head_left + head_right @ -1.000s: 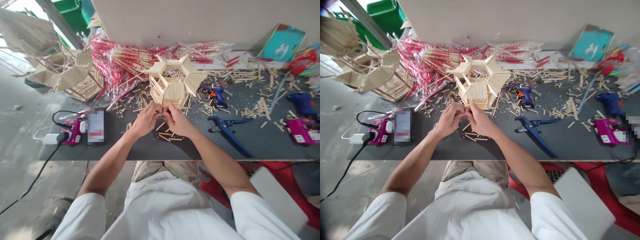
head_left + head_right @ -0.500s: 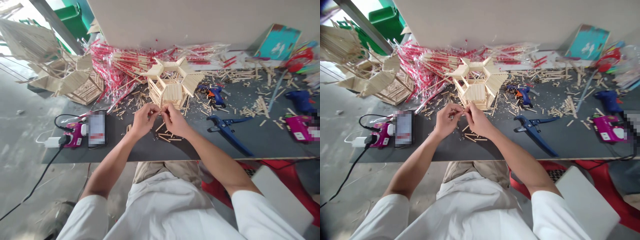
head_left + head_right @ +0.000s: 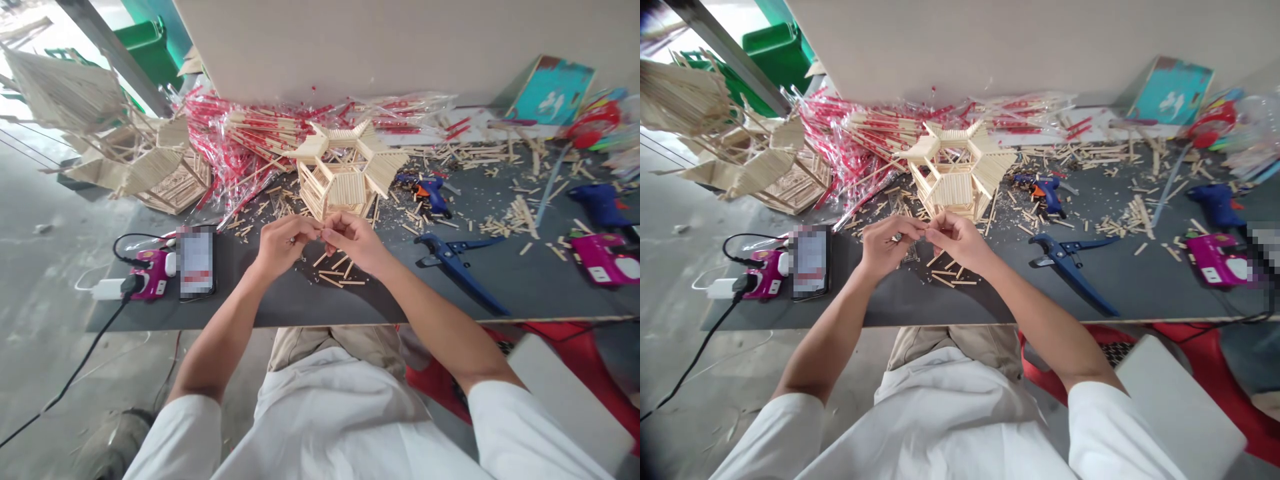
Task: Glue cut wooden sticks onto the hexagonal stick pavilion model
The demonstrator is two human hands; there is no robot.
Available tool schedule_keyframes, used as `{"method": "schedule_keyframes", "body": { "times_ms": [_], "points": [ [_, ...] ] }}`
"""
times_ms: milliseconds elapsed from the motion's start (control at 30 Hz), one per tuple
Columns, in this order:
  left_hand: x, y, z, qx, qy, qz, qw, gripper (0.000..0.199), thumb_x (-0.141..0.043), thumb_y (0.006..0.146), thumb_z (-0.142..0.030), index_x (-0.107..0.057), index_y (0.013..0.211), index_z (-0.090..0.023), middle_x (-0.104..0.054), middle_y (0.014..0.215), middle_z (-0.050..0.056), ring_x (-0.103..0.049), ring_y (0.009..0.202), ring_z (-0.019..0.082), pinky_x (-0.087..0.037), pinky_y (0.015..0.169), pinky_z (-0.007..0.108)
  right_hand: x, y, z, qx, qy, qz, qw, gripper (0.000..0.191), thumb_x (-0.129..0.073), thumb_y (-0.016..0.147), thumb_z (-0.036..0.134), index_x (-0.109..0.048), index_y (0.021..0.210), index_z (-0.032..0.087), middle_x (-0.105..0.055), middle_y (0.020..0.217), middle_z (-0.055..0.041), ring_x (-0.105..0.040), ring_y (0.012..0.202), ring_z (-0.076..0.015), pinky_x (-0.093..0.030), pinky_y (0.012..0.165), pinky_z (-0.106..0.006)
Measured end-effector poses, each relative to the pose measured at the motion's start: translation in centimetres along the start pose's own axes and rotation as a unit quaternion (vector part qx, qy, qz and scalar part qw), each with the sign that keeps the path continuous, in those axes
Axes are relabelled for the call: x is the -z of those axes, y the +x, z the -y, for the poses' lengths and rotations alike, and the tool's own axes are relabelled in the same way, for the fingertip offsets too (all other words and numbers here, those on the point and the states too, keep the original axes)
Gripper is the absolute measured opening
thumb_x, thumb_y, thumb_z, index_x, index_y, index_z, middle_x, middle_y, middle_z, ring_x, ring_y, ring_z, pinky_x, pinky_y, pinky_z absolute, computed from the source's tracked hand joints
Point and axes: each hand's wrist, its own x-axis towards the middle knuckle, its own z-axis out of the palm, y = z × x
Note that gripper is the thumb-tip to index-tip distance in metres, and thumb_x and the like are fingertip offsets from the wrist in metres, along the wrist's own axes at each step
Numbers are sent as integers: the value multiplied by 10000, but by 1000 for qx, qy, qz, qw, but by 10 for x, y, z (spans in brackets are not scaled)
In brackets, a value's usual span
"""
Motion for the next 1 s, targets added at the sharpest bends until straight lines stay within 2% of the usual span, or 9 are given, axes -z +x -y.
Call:
{"method": "schedule_keyframes", "body": {
  "times_ms": [100, 200, 400, 567, 767, 1000],
  "points": [
    [1, 0, -1, -10, -3, 3, 1000, 255, -581, 914, 18, -692, 822, -192, -824, 972, 24, -792, 906, 128, -608, 814, 238, 5, -1, 2, -31, 12, 14, 999, 315, -847, 888, 458, -685, 916, 189, -692, 840, 17, -614, 635, -72, -578, 636, -229],
    [1, -1, 1, -16, -4, 12, 1000, 268, -583, 896, 39, -700, 825, -191, -825, 990, 22, -790, 902, 125, -614, 815, 236, 6, -1, 3, -53, 26, 20, 998, 344, -827, 897, 498, -694, 907, 181, -710, 801, 9, -622, 624, -77, -570, 608, -217],
    [-1, -3, 6, -23, 3, 15, 1000, 286, -591, 876, 66, -691, 799, -191, -828, 986, 14, -790, 916, 122, -616, 834, 236, 6, -1, 5, -65, -1, 15, 998, 389, -828, 885, 530, -693, 901, 166, -716, 793, 3, -631, 610, -75, -560, 601, -211],
    [-2, -2, 4, 8, -6, -1, 1000, 254, -621, 896, 35, -682, 787, -186, -830, 974, 22, -796, 921, 128, -618, 851, 243, 12, 0, 9, -53, -9, 41, 998, 366, -763, 946, 526, -684, 942, 169, -723, 840, -1, -655, 636, -72, -542, 611, -205],
    [-4, -1, 3, -10, 1, -4, 1000, 273, -622, 885, 58, -671, 775, -186, -835, 971, 7, -794, 902, 115, -610, 822, 226, 10, 1, 11, -38, -55, 15, 998, 410, -797, 903, 566, -688, 907, 171, -709, 809, 4, -631, 615, -69, -548, 606, -212],
    [-4, -3, 6, -11, 18, 14, 1000, 282, -584, 894, 48, -681, 772, -188, -830, 974, 12, -791, 903, 118, -620, 820, 240, 12, 1, 6, -57, -89, 0, 994, 467, -778, 890, 634, -683, 921, 178, -720, 804, -6, -638, 603, -82, -541, 595, -223]
  ]
}}
